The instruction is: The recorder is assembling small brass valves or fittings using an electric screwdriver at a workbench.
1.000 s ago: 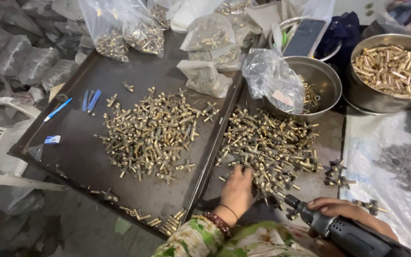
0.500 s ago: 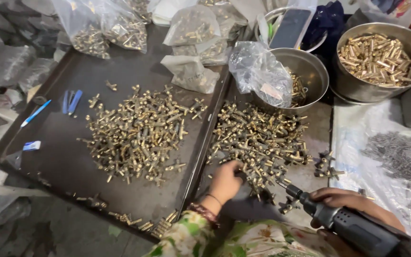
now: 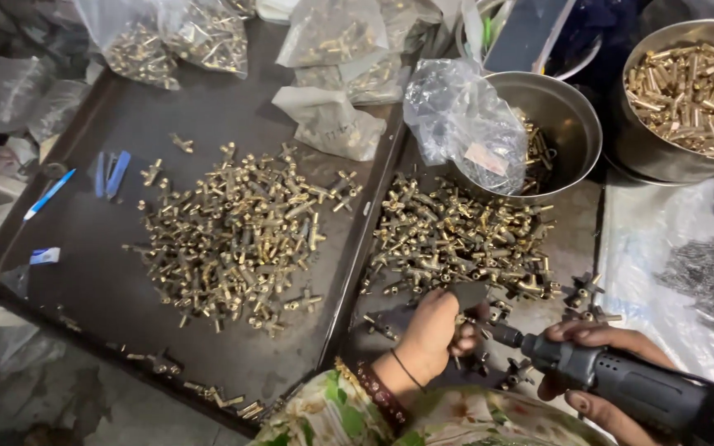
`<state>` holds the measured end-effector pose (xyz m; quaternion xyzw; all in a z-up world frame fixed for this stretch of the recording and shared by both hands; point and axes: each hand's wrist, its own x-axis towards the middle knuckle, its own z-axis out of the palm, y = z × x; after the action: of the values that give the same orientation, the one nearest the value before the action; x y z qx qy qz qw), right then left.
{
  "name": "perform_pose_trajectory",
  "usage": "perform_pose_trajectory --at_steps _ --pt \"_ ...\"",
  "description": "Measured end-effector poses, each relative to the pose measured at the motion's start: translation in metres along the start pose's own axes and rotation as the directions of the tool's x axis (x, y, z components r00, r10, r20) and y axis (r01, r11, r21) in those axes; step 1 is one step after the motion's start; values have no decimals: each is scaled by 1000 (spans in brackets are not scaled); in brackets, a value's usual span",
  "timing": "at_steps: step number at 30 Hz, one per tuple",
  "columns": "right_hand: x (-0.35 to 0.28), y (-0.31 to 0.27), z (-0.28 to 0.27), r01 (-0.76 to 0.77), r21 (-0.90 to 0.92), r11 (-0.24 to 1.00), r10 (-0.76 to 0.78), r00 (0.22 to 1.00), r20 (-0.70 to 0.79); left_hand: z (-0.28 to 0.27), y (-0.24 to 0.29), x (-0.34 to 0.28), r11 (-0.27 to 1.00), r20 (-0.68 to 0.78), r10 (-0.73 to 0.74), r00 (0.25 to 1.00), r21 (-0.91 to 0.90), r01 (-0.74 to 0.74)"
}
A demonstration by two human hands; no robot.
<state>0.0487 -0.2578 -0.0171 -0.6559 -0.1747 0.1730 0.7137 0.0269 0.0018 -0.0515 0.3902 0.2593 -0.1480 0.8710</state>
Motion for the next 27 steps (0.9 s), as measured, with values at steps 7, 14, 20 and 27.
perform_pose_trajectory --at_steps 7,14,20,27 --pt "-3 2 -4 57 282 958 -66 998 23 17 19 -13 998 85 -34 996 -54 38" --pt "-7 -19 15 55 476 878 -33 998 -56 20 23 -31 993 279 58 959 -119 -26" --pt "-16 2 13 7 683 730 124 982 -143 26 25 -55 951 273 308 911 -111 -288" --pt "-22 3 19 -56 727 684 225 965 -137 23 18 -79 813 259 519 815 146 -564"
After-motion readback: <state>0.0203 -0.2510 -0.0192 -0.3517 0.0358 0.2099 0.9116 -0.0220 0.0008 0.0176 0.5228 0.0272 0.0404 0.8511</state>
